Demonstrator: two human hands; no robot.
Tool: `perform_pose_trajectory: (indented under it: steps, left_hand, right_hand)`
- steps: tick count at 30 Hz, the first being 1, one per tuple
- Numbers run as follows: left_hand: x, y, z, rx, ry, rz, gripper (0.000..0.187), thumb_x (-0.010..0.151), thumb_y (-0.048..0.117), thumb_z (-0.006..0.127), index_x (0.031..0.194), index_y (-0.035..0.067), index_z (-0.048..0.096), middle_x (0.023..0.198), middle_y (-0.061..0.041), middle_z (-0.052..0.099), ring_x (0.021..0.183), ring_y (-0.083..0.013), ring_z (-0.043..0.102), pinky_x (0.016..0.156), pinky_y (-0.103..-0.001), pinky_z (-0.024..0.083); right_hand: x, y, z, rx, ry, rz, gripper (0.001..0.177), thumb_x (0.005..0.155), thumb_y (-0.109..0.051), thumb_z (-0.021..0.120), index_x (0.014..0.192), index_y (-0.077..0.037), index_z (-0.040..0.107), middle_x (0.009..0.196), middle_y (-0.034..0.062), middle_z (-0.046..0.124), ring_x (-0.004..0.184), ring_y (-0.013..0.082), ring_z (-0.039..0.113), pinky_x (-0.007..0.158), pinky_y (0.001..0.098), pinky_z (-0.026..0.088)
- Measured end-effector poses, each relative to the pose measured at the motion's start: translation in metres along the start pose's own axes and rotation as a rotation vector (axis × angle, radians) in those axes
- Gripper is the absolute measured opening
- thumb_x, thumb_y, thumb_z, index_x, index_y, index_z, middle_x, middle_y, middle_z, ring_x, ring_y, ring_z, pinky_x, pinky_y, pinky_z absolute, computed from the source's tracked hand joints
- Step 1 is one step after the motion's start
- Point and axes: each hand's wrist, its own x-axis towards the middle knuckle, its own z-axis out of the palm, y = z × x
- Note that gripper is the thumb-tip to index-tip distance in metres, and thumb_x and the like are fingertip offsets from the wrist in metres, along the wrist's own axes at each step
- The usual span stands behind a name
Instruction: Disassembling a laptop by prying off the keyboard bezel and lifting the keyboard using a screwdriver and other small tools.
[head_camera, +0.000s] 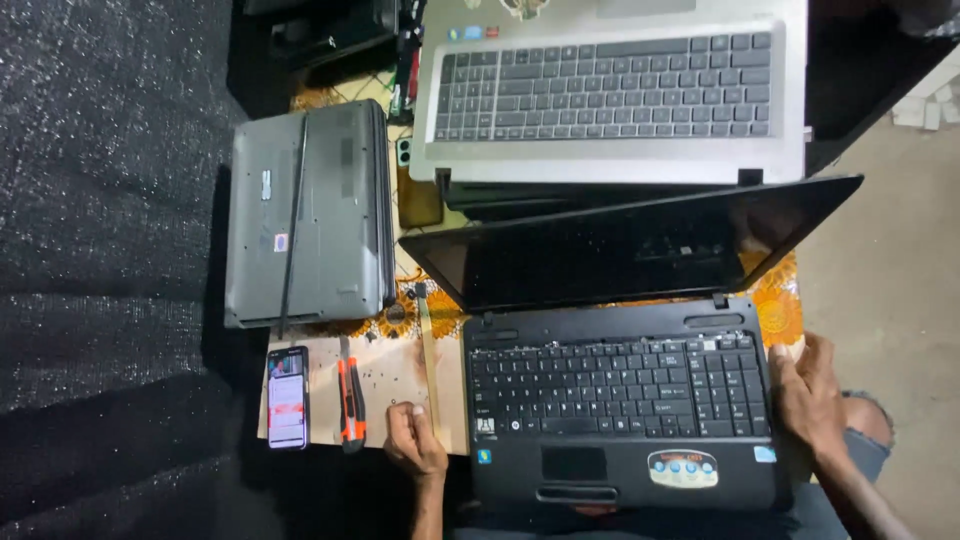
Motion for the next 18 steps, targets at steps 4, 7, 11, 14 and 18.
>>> perform_pose_trajectory:
  steps: [4, 7, 11, 14, 18]
  left_hand:
    - [0.003, -0.001, -0.002, -0.046, -0.001, 0.019, 0.021, 0.088, 0.024, 0.053, 0.074, 0.008, 0.052, 0.056, -0.001, 0.047, 0.050, -0.0156, 0.044, 0.048, -0.030, 0.033]
    - [0.000, -0.010, 0.005, -0.032, -0.011, -0.035, 0.020, 0.087, 0.025, 0.052, 0.078, 0.007, 0.055, 0.060, -0.001, 0.050, 0.052, -0.0147, 0.045, 0.050, -0.029, 0.033]
    - [-0.005, -0.008, -0.002, -0.065, -0.024, 0.018, 0.022, 0.092, 0.024, 0.050, 0.079, 0.006, 0.053, 0.062, -0.002, 0.048, 0.054, -0.0151, 0.045, 0.052, -0.029, 0.033]
    - [0.004, 0.002, 0.002, -0.110, -0.004, 0.067, 0.019, 0.090, 0.021, 0.050, 0.079, 0.006, 0.052, 0.060, -0.001, 0.045, 0.051, -0.0135, 0.042, 0.049, -0.028, 0.030]
    - [0.000, -0.001, -0.004, -0.112, -0.015, 0.051, 0.020, 0.091, 0.022, 0.050, 0.078, 0.008, 0.052, 0.058, 0.002, 0.042, 0.052, -0.0119, 0.036, 0.050, -0.030, 0.027]
  right_hand:
    - [-0.003, -0.008, 0.002, 0.035, 0.025, 0.012, 0.050, 0.101, -0.039, 0.037, 0.143, -0.011, 0.034, 0.140, 0.0265, 0.049, 0.120, 0.0440, 0.051, 0.092, 0.0585, 0.041]
    - [0.007, 0.001, 0.004, 0.051, 0.018, 0.061, 0.050, 0.101, -0.039, 0.037, 0.144, -0.012, 0.031, 0.142, 0.0255, 0.047, 0.121, 0.0425, 0.051, 0.089, 0.0593, 0.044]
    - [0.004, 0.013, 0.005, 0.069, 0.054, -0.036, 0.045, 0.100, -0.037, 0.041, 0.136, -0.009, 0.039, 0.133, 0.0231, 0.053, 0.120, 0.0371, 0.050, 0.095, 0.0491, 0.036]
    - [-0.009, -0.017, -0.002, 0.030, 0.056, 0.017, 0.050, 0.101, -0.039, 0.036, 0.140, -0.009, 0.035, 0.134, 0.0287, 0.051, 0.119, 0.0435, 0.049, 0.092, 0.0545, 0.036]
    - [-0.007, -0.006, 0.000, 0.032, 0.038, -0.023, 0.056, 0.102, -0.044, 0.035, 0.144, -0.008, 0.029, 0.140, 0.0274, 0.044, 0.123, 0.0448, 0.046, 0.094, 0.0570, 0.035]
